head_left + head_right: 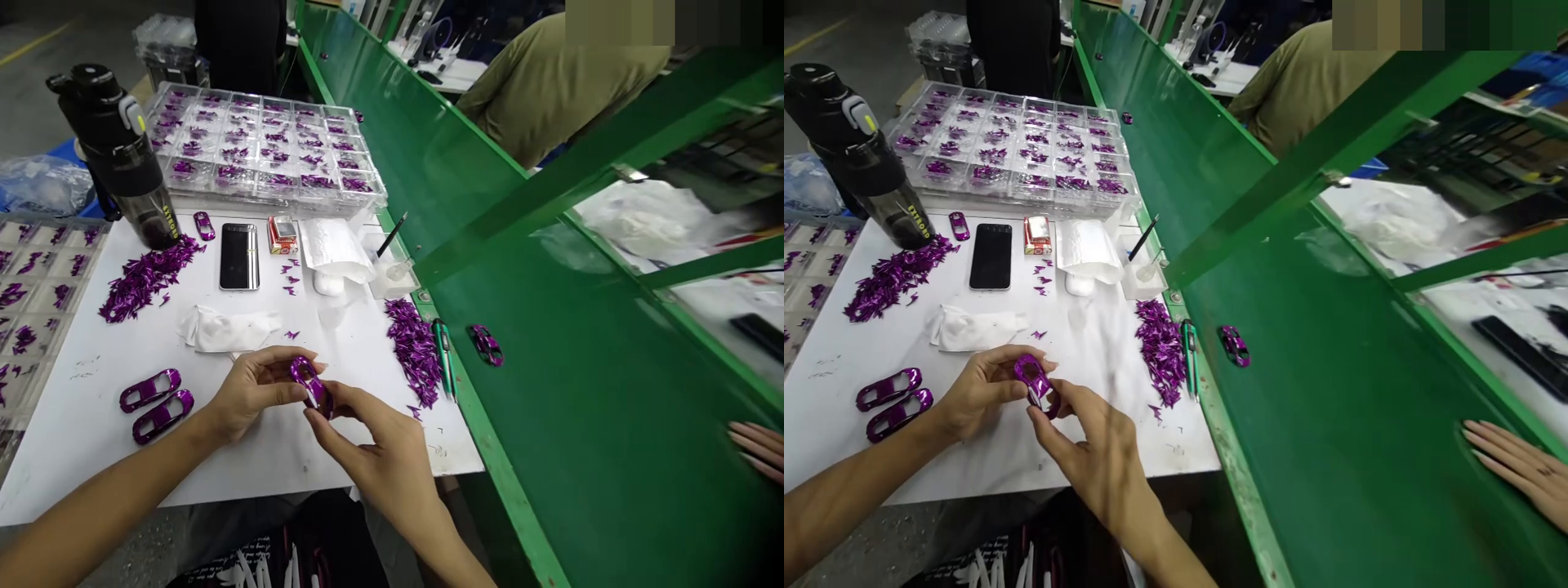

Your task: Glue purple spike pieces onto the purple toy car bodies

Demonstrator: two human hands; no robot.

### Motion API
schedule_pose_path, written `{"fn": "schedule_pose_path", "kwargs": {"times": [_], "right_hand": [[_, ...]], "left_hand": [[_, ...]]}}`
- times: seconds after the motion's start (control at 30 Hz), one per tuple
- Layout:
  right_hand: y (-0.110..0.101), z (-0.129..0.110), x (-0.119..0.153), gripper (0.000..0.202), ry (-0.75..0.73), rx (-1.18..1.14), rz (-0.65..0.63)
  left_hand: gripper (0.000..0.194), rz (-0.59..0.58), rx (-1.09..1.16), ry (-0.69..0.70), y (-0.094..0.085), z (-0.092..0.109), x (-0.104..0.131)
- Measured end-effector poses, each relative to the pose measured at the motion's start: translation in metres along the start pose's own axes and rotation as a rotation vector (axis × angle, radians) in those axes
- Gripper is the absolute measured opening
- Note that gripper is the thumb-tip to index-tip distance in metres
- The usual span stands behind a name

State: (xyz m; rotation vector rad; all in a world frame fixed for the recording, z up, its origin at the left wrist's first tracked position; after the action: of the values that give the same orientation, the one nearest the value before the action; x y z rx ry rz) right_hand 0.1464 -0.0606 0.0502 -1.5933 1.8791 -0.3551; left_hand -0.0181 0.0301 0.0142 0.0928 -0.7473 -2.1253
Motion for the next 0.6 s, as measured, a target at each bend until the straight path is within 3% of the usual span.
{"fn": "schedule_pose_path", "kwargs": {"times": [0.2, 0.43, 0.53, 0.6], "right_hand": [[0.0, -0.004, 0.004, 0.013, 0.108, -0.124, -0.018], [-0.01, -0.007, 0.019, 0.017, 0.162, -0.194, -0.093], [-0.025, -0.009, 0.026, 0.018, 0.192, -0.156, -0.147], [-0.048, 0.001, 0.029, 0.022, 0.243, -0.055, -0.161]], "left_hand": [[0.038, 0.089, -0.082, -0.007, 0.003, -0.001, 0.005], [0.041, -0.011, -0.112, -0.058, 0.007, -0.012, 0.013], [0.076, -0.073, -0.077, -0.131, 0.009, -0.018, 0.016], [0.099, -0.126, -0.041, -0.139, 0.01, -0.02, 0.016]]}}
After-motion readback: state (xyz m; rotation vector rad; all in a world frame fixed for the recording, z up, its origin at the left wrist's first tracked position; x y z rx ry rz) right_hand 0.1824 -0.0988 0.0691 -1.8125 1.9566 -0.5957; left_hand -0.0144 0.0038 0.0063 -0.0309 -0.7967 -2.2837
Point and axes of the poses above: each hand's wrist, its own x-axis away from the middle knuckle, its own y-axis out of the palm, z = x × y, the point moved 1 cm from there along -x, towards the middle knuckle, and after that the axes turned 2 degrees about -x, right-handed, at the moved point
